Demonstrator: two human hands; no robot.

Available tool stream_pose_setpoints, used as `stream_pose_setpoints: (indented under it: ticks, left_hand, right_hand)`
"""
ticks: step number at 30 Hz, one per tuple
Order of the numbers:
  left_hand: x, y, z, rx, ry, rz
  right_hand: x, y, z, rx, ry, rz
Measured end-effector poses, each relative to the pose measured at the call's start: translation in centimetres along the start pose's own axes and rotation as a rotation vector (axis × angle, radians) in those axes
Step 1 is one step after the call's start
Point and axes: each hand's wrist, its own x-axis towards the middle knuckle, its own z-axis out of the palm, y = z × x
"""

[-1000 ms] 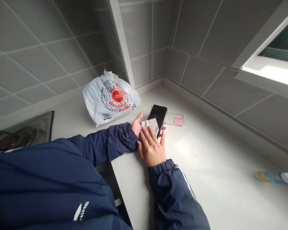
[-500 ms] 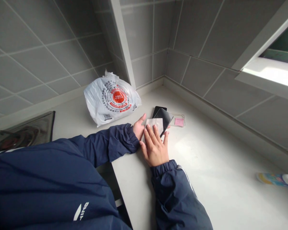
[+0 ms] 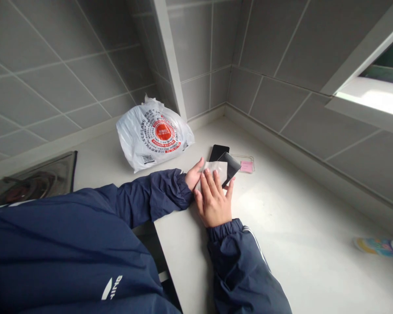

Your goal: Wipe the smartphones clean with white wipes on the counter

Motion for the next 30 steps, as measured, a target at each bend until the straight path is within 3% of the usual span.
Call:
stream_pose_setpoints:
  ticks: [4, 10, 20, 30]
  left_hand:
    - [0.2, -0.1, 0.0, -0.006, 0.014, 0.054]
    - [0.5, -0.1, -0.5, 0.031, -0.028, -0.004]
    - [0.4, -0.9, -0.6, 0.132, -0.109, 0.113]
    - [0.5, -1.7, -0.5, 0.176, -0.193, 0.230]
  right_hand:
    - [-0.1, 0.5, 0.2, -0.042, 0.046, 0.153]
    - [-0.1, 0.3, 0.0, 0.002, -0.001, 0.018]
    - [0.0, 1.8, 0.3, -0.083, 0.125, 0.317]
    - [0.1, 2.7, 0.6, -0.060, 0.160, 0.343]
